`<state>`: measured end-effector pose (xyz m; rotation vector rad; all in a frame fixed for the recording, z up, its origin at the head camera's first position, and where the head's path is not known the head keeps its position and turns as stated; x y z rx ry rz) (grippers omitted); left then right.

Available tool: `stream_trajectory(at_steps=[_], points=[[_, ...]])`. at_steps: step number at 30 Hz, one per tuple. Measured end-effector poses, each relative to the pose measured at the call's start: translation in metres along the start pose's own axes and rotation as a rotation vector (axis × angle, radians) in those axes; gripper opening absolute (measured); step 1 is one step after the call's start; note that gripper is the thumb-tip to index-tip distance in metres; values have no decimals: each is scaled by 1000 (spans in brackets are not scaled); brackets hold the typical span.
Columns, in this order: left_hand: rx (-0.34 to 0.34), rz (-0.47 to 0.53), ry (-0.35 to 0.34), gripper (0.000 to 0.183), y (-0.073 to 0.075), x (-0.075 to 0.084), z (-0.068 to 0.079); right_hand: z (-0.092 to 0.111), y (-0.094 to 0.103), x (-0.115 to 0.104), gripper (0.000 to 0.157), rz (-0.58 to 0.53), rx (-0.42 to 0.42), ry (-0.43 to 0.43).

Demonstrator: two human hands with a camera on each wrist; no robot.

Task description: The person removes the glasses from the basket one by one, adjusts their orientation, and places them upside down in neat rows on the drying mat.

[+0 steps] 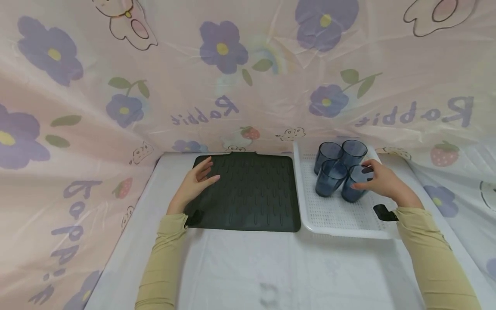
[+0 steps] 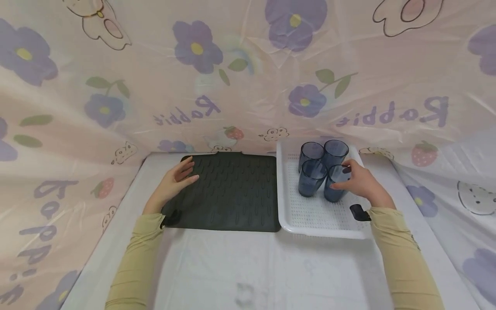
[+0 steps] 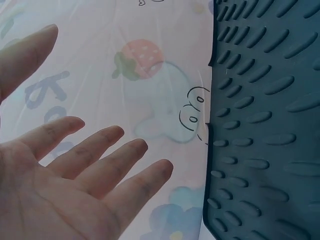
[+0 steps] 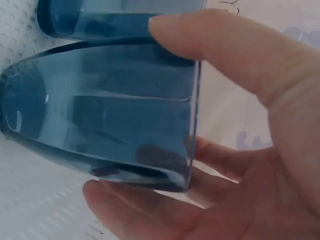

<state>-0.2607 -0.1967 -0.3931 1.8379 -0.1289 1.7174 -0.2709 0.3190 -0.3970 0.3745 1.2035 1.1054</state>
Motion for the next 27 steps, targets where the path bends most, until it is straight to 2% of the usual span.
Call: stream_trajectory(at_steps=[15,27], points=[[-9,22,-21,73,-9,0,-5,18,-13,-14,98,2,9,-28],[-12,30,-9,73,-13,-6,-1,44,-8,-48,98,45,39,51]])
Point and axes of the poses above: each hand's wrist, its own z-axis away from the middle knuckle, its own y-axis out of the back of the hand, x = y × z, the point moved 5 cm from there along -z, towards the middle knuckle, and after that the axes turned 14 degrees about -x, right-handed, at the moved point
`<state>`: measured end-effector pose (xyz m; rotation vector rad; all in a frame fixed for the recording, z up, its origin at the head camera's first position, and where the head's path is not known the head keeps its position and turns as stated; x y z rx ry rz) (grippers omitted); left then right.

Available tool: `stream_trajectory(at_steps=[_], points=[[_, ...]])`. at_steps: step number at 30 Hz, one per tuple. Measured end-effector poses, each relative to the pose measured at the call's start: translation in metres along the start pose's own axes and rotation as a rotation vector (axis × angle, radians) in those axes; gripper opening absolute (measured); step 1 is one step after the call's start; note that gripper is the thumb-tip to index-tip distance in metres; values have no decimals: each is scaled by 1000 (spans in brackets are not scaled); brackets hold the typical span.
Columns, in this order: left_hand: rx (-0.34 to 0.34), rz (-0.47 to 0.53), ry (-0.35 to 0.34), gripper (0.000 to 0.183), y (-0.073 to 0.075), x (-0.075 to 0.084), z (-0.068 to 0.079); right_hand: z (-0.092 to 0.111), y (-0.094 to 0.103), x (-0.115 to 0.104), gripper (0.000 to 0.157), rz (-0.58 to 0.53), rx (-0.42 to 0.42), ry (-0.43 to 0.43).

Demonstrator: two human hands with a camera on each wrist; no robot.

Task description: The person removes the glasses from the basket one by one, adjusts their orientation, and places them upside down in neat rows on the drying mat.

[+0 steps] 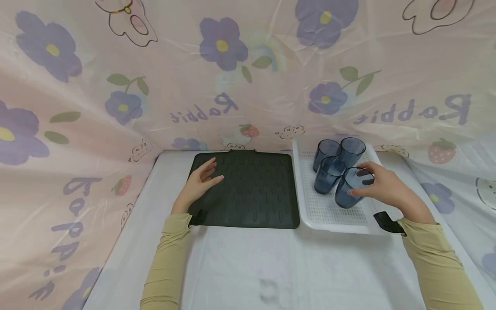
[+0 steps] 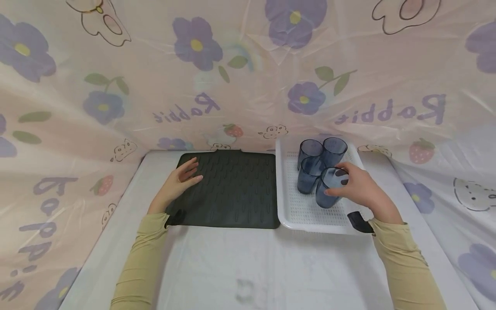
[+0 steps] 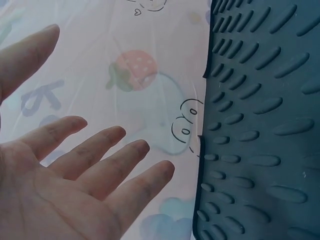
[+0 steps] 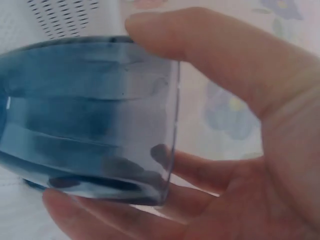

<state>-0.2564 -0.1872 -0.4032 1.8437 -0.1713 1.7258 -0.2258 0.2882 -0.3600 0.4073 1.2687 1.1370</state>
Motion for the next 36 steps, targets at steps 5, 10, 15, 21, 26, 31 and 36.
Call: stream_trajectory(at_steps=[5,10,15,21,26,31,36], points=[[-14,-3,-8,73,-3,1,0,9,9,-17,93,-21,23,65],[-11,-10,-13,73,-5,-1,0,15,16,-34,90,-25,53,114],[-6,-3,-18,72,-6,0,1,18,21,-50,90,-29,91,135],[-7,-4,-20,72,-10,7,3,17,26,-66,87,-44,146,152],[-13,-10,-22,72,-12,9,2,13,27,-76,88,-75,190,145],[-14,6,-50,73,-12,-5,-6,7,24,-85,89,-128,196,164],[-11,11,-68,73,-13,-18,-13,-1,19,-91,90,-179,191,197]])
Point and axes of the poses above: each hand's wrist, its own z-axis away from the middle knuckle, its own y-axis out of the back of the hand, x = y × z, the point moved 5 cm from there along -z, towards the middle knuckle, and after that the axes turned 14 degrees about -x, right-handed, at the moved point
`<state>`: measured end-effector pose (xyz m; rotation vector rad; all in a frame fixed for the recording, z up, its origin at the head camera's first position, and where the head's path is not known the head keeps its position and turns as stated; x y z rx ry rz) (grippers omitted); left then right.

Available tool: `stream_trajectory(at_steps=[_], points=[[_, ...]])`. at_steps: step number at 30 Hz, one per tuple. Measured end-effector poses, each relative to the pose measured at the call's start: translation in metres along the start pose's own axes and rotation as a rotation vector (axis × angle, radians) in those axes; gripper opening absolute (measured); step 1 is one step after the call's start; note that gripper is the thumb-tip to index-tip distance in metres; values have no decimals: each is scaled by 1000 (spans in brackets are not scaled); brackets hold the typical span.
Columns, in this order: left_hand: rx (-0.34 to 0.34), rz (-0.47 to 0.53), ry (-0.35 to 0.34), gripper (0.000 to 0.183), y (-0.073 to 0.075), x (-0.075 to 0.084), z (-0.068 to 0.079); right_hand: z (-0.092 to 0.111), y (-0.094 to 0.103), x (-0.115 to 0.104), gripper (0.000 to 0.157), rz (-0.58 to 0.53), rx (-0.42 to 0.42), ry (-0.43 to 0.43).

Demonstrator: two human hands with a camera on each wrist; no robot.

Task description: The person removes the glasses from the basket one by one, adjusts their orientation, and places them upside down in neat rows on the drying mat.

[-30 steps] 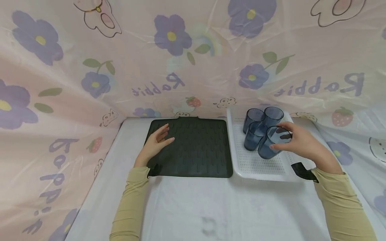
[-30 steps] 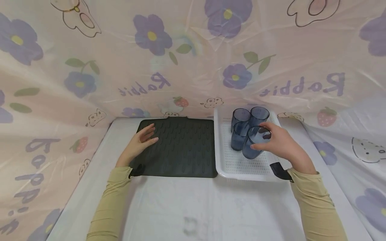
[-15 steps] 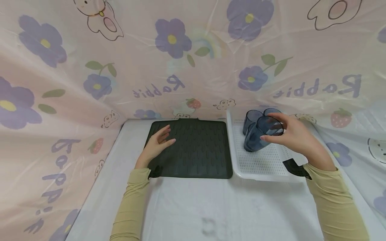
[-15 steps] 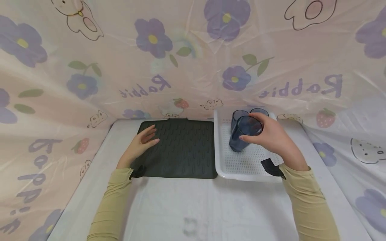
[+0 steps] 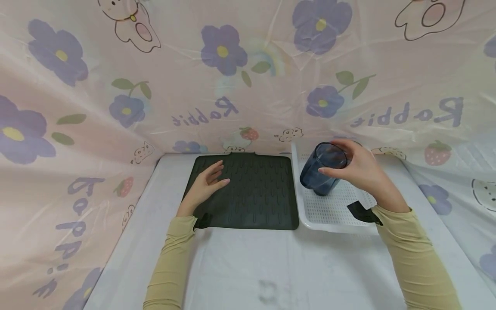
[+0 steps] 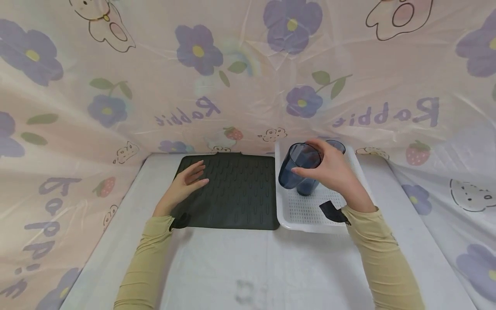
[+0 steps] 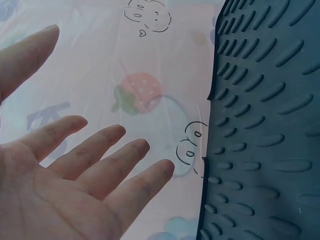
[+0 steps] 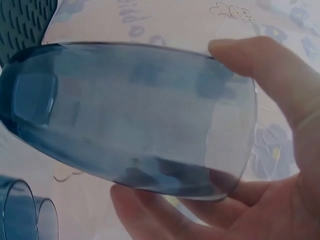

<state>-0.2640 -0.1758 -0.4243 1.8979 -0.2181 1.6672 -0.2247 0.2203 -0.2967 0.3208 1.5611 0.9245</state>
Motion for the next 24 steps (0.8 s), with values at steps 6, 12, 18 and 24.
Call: stream_trajectory(at_steps=[6,12,18,24], points=[[5,-16,-3,72,-4,1,-2,-11,-7,-3,84,-43,13,45],[-13,-7,-10,72,-8,4,-6,-18,-12,-8,83,-49,-2,39],[-44,30,-25,72,-15,20,-8,-29,-20,-12,79,-95,-5,58],[-87,46,-36,70,-30,40,-10,-39,-35,-13,79,-143,-13,70]])
Point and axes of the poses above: each hand's wrist, its own z-axis away from the middle knuckle, its own y-axis out of the back of the hand, x = y × z, the point moved 5 cm from there along -z, towards the middle knuckle, and after that the axes turned 14 degrees about -x, right-handed, at the moved point
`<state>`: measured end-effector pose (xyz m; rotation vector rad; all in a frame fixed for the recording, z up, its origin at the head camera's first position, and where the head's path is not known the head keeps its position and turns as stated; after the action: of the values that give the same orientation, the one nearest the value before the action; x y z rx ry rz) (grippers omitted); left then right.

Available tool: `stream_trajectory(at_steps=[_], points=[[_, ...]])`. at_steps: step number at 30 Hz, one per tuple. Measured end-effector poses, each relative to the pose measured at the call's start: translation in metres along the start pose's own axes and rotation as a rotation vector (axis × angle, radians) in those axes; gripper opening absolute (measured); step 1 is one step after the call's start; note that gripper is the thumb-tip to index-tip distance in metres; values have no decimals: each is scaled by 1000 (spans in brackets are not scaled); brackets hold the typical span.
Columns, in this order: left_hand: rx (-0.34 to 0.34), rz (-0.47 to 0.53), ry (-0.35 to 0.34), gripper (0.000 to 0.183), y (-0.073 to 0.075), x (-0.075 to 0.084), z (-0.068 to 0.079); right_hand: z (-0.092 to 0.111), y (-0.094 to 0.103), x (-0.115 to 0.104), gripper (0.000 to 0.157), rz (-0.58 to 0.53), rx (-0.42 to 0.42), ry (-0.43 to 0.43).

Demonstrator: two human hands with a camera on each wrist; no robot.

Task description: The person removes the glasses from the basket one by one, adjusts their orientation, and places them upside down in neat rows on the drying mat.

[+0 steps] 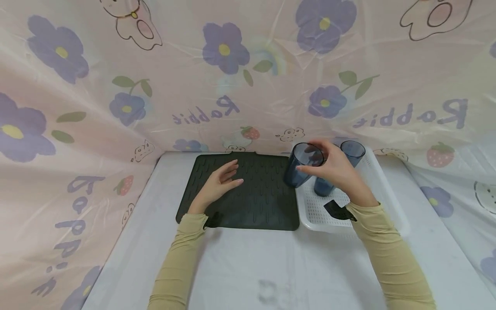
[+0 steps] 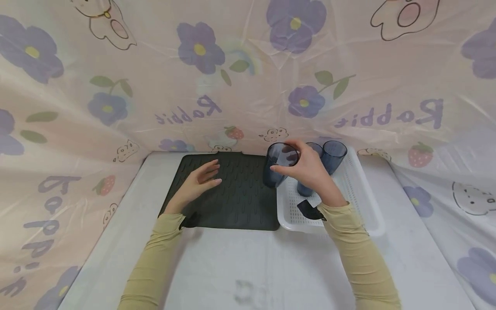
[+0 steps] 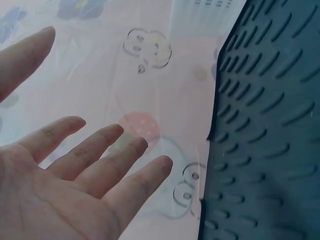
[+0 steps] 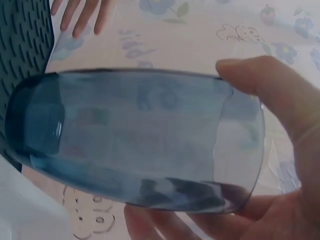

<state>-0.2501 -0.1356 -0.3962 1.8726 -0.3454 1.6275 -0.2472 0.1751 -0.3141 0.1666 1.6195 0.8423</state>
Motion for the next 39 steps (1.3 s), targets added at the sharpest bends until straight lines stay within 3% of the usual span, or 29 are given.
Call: stream_trajectory(at_steps=[10,17,23,31,39], points=[[-73,43,-74,70,-23,4,-20,-7,-30,0,81,-25,15,-5],[-113,63,-41,75,-37,2,-26,-8,-49,2,78,-101,20,5],[-144,96,-54,81,-48,-3,-31,-9,-58,4,78,-140,3,3],[-132,148,-53,80,-58,-13,-41,-8,-68,7,78,-228,-2,32],[-153,192,-40,78,-67,-15,-40,-2,-79,15,79,-268,16,5]])
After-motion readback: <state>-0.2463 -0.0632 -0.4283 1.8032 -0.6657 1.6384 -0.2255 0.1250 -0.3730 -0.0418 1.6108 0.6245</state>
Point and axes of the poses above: each hand's wrist, its own z-axis away from the middle knuckle, its own y-axis out of the back of the hand, x = y × z, the point moved 5 cm from there along -z, towards the middle knuckle, and after that the axes turned 14 degrees about -x, right-handed, at the moved point
